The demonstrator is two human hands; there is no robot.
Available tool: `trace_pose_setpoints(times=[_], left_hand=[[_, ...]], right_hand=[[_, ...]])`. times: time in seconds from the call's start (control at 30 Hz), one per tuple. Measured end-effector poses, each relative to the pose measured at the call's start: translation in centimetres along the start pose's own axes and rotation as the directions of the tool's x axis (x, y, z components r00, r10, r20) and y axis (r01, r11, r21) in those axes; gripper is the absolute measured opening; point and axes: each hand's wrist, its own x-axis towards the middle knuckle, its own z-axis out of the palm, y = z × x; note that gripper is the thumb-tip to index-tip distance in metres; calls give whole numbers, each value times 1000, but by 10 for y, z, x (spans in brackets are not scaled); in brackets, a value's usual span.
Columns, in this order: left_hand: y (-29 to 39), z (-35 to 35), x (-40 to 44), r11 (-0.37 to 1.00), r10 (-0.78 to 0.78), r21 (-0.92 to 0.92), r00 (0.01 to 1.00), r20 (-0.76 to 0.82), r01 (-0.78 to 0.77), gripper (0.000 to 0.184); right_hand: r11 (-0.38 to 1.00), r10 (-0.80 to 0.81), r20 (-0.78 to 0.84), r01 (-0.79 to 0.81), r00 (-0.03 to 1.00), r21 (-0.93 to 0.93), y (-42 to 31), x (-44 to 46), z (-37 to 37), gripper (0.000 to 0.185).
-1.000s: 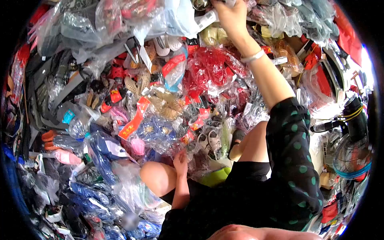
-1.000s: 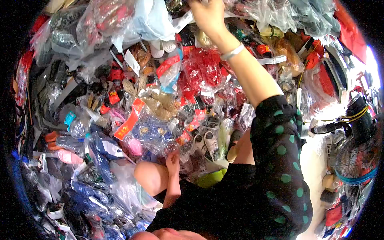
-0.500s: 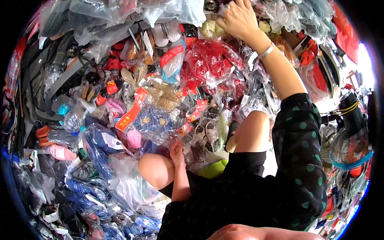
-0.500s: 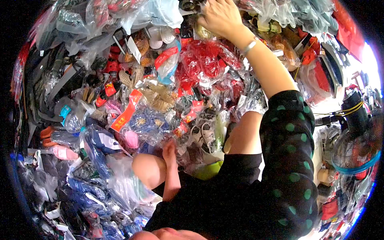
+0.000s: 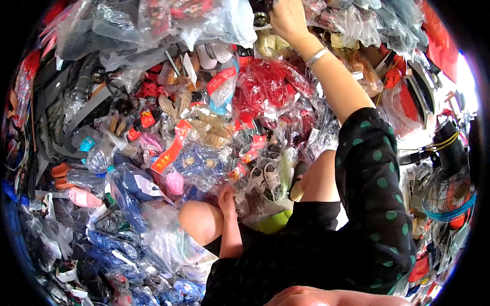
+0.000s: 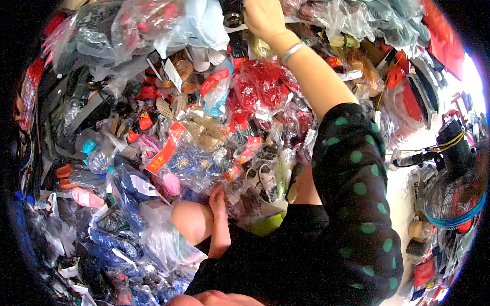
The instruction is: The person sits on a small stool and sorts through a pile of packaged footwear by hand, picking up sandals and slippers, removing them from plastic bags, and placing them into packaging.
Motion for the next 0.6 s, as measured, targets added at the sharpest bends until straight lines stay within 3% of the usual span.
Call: trace_pose_setpoints(times=[0.03,0.07,0.1,0.2,0.23,0.3,0.33,0.37,0.43,0.47,0.5,0.53,0.57,0.6], left_hand=[[0,1,-1,1000,-11,9,1000,-3,11,21],[-3,1,2,1000,27,9,1000,-11,-27,21],[-7,1,6,998,66,7,998,-18,-66,21],[0,3,1,1000,10,-23,1000,-26,-10,20],[6,6,-3,999,-28,-37,999,-37,27,20],[5,6,-6,999,40,-31,999,-18,-41,19],[4,2,-10,992,121,-39,993,9,-121,18],[2,-4,-14,993,112,-25,994,3,-112,18],[2,-10,-15,988,120,-106,989,82,-111,18],[4,-12,-15,989,117,-101,990,79,-109,18],[9,-14,-18,977,213,-45,975,56,-210,19],[13,-16,-22,952,305,13,951,40,-306,20],[34,-12,-35,958,287,13,958,4,-287,19],[38,-29,-30,941,330,58,942,56,-333,19]], right_hand=[[997,-47,36,49,998,-66,3,-3,-3,24],[918,-198,273,276,941,-285,6,-4,-13,33],[916,-166,324,267,931,-300,3,-6,-21,43],[815,-139,675,471,724,-338,1,-22,-47,53],[812,-281,527,492,802,-315,9,-33,-42,55],[780,-266,454,466,851,-418,7,-37,-30,57],[872,-226,389,363,893,-327,1,-40,-33,58],[897,-121,461,296,879,-328,-5,-42,-38,63],[966,-35,323,115,946,-233,-18,-58,-47,66],[980,39,341,30,939,-195,-19,-69,-52,73],[999,44,186,-41,982,-16,-18,-87,-53,78],[994,93,177,-102,980,41,-19,-109,-56,81],[982,142,174,-160,975,96,-19,-133,-57,85],[980,167,142,-179,976,82,-18,-162,-50,74]])
